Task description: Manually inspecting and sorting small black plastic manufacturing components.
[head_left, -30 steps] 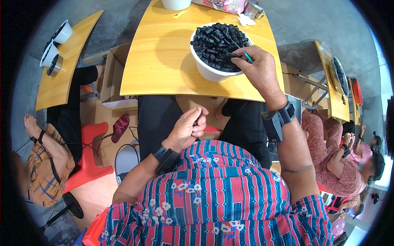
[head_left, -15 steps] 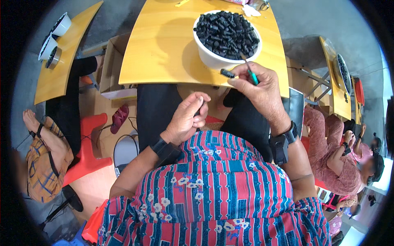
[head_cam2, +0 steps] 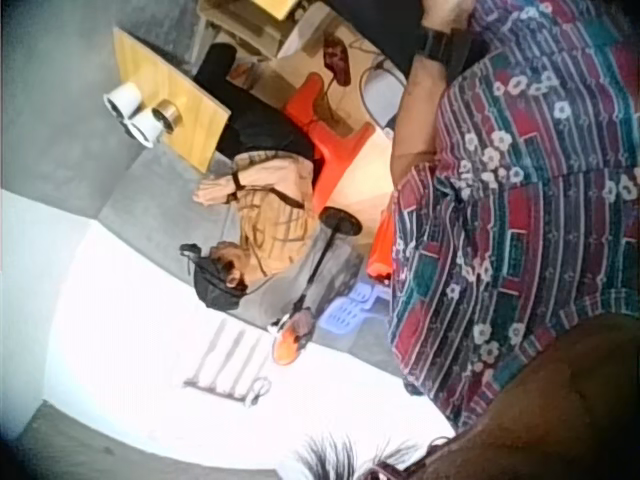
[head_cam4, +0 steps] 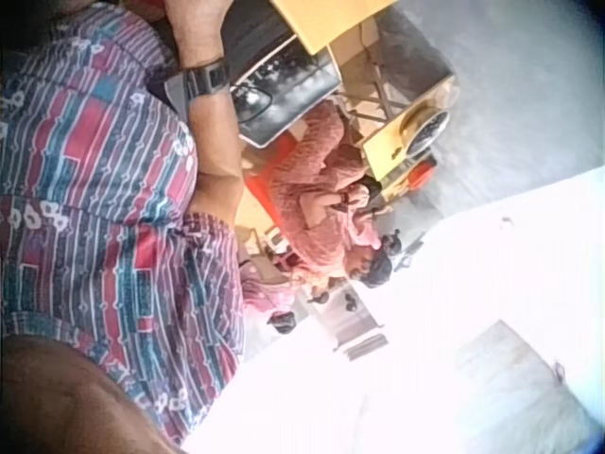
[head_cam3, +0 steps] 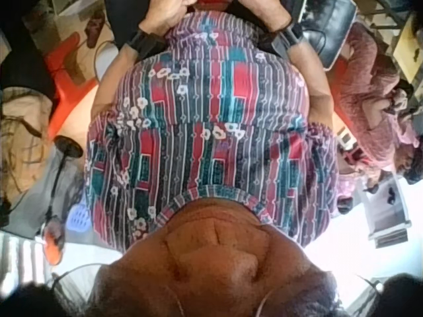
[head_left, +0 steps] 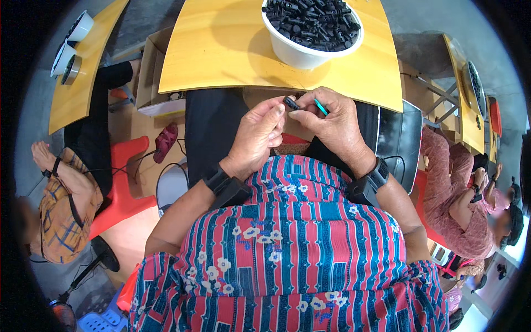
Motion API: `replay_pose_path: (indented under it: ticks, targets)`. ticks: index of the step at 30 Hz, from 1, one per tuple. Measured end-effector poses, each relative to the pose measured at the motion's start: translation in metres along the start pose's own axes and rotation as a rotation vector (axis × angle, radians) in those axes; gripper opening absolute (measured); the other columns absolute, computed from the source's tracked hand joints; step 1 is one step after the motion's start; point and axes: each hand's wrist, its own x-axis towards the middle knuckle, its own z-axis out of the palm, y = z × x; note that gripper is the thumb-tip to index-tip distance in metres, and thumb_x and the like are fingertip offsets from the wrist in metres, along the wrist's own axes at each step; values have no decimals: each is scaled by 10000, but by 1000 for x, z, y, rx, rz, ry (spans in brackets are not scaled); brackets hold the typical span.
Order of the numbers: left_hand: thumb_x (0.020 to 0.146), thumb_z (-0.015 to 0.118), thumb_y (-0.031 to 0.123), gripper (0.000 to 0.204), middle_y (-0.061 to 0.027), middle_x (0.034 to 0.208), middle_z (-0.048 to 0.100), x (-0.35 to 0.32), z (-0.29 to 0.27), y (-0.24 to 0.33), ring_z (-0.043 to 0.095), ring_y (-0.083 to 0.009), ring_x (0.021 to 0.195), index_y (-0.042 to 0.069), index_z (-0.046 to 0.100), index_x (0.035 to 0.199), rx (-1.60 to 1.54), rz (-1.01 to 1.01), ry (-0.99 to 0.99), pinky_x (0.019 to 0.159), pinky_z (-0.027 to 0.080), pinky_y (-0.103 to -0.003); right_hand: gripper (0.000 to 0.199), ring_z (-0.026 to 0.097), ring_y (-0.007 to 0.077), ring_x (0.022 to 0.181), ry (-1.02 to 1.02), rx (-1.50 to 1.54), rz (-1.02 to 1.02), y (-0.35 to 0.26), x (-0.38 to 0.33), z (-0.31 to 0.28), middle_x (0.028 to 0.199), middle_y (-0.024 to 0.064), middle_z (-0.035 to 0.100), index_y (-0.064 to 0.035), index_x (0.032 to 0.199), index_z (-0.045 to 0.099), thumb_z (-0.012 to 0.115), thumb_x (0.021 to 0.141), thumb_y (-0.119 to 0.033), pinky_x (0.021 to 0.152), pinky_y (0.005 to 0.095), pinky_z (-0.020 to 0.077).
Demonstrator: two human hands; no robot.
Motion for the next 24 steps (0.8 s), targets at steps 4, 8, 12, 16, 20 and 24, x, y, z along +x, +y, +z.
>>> replay_pose_path:
  ticks: [4,8,12,16,20,24]
  targets:
    - [962,563,211,199,43,734,493,1,2,-1,379,-10,561,102,576,1128,10,9,23,477,317,-155,180,605,178,651,8,-41,-45,-2,-1,1,733,108,625,-11,819,654,751,712,-118,628,297,488]
    - [959,566,162,235,45,759,508,1,2,-2,399,2,587,45,588,1161,12,52,31,464,333,-139,194,605,182,632,6,-44,-43,-1,-2,3,716,115,622,-7,814,650,756,718,-139,617,304,490]
    - [958,568,162,235,44,780,518,0,4,0,408,3,600,37,589,1156,37,54,38,468,339,-138,205,605,182,624,-6,-24,-24,-4,-2,2,702,115,621,-6,813,649,756,727,-159,614,303,491]
    - [959,566,160,222,44,779,512,1,4,0,404,2,605,36,579,1143,59,55,42,469,343,-143,210,607,173,633,-19,-53,-21,-4,-3,2,703,108,624,-6,806,650,760,730,-168,618,297,492]
    - [960,566,205,165,54,770,500,1,2,0,375,-7,570,90,554,1078,56,34,48,468,319,-152,236,594,144,638,-7,-36,-50,-7,-4,4,720,84,624,-12,855,653,776,723,-164,622,285,491]
    - [980,525,220,171,47,801,497,2,-4,0,365,-10,586,97,529,1100,-3,-23,-46,491,321,-153,335,562,128,633,-52,21,29,-9,-1,-1,731,64,610,-23,980,665,796,700,-152,631,279,485]
